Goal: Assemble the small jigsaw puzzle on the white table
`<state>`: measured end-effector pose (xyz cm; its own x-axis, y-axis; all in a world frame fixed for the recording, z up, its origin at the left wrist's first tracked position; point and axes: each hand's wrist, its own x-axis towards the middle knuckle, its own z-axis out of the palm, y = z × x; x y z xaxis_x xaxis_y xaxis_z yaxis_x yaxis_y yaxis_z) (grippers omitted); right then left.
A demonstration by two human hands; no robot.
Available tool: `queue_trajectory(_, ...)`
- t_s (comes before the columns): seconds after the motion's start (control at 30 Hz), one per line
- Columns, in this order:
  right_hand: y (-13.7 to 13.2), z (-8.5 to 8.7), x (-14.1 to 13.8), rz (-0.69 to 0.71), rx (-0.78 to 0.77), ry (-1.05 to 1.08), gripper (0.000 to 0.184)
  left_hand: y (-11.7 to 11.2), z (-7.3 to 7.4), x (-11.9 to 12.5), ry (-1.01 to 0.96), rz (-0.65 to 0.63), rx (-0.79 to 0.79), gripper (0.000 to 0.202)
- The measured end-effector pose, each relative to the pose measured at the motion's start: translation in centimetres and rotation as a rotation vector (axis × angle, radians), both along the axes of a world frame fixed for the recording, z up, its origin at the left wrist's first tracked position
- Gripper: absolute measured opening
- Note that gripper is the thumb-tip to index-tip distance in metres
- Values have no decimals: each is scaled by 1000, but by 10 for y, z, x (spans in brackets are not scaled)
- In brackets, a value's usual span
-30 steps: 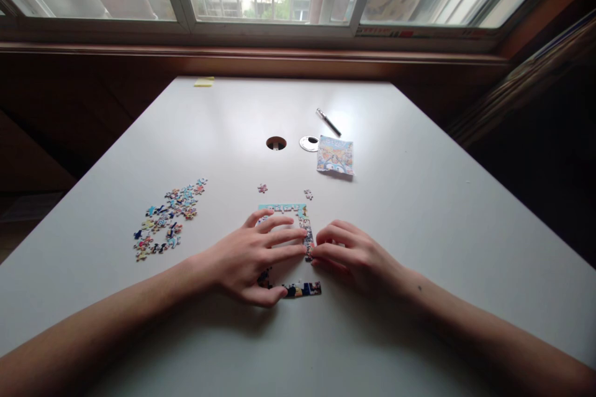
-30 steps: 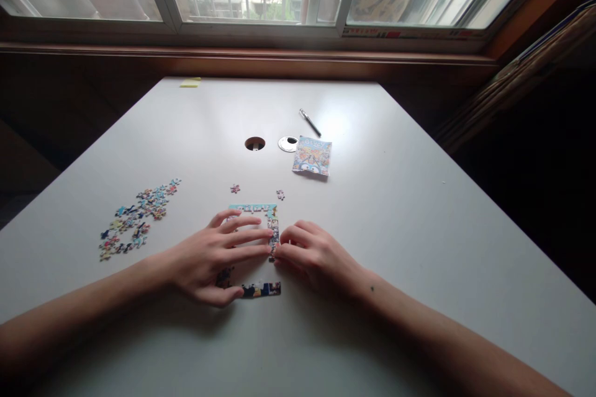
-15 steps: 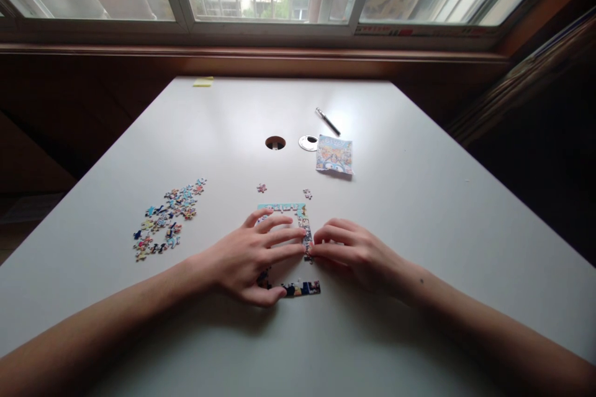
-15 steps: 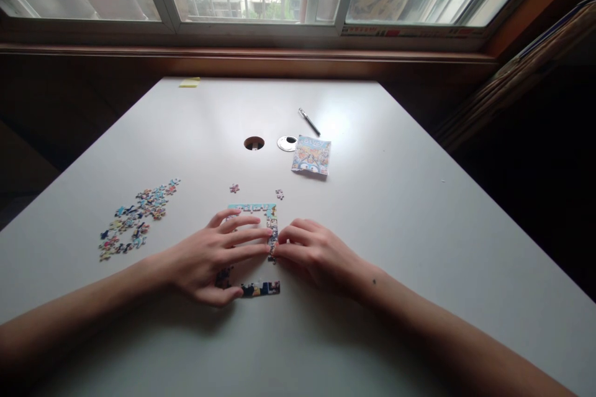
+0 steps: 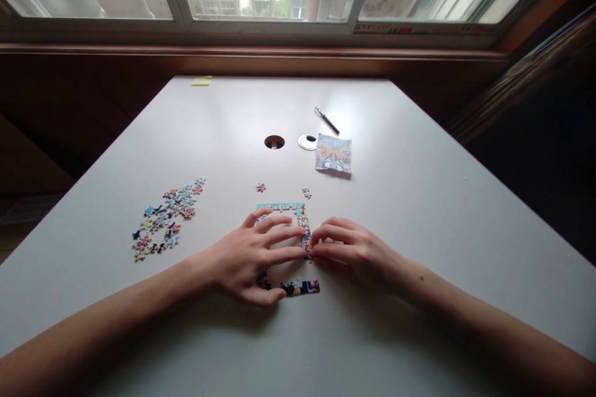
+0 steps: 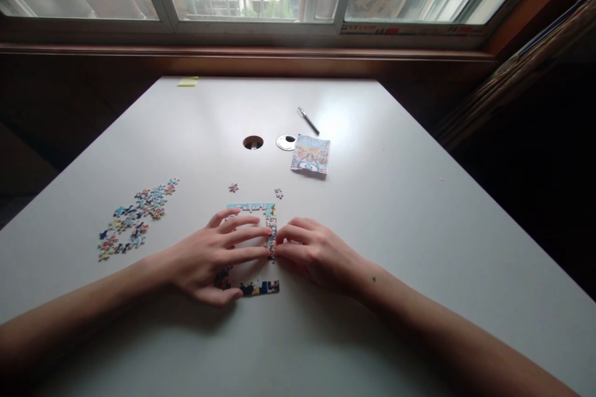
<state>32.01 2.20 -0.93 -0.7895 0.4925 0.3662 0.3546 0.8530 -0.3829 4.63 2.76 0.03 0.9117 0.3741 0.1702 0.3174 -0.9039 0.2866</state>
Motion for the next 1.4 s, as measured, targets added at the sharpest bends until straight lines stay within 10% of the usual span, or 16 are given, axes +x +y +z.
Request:
queue_trajectory(0.7,-1,-3,-1,-7,-8,45,18,-1,-1,-1,-33,6,2,63)
queue_trajectory(0.87,3,-1,-4,-162,9,96,24,1,4,-10,-93,238,11,47)
queue_trajectory(1.1,9,-3,-10,-254,0,-109,44,-3,0,-42,-20,334,-35,83)
queue_trajectory(1.4,8,-2,-10,-252,-13,-150,38,-7,-4,-45,21,316,-36,83)
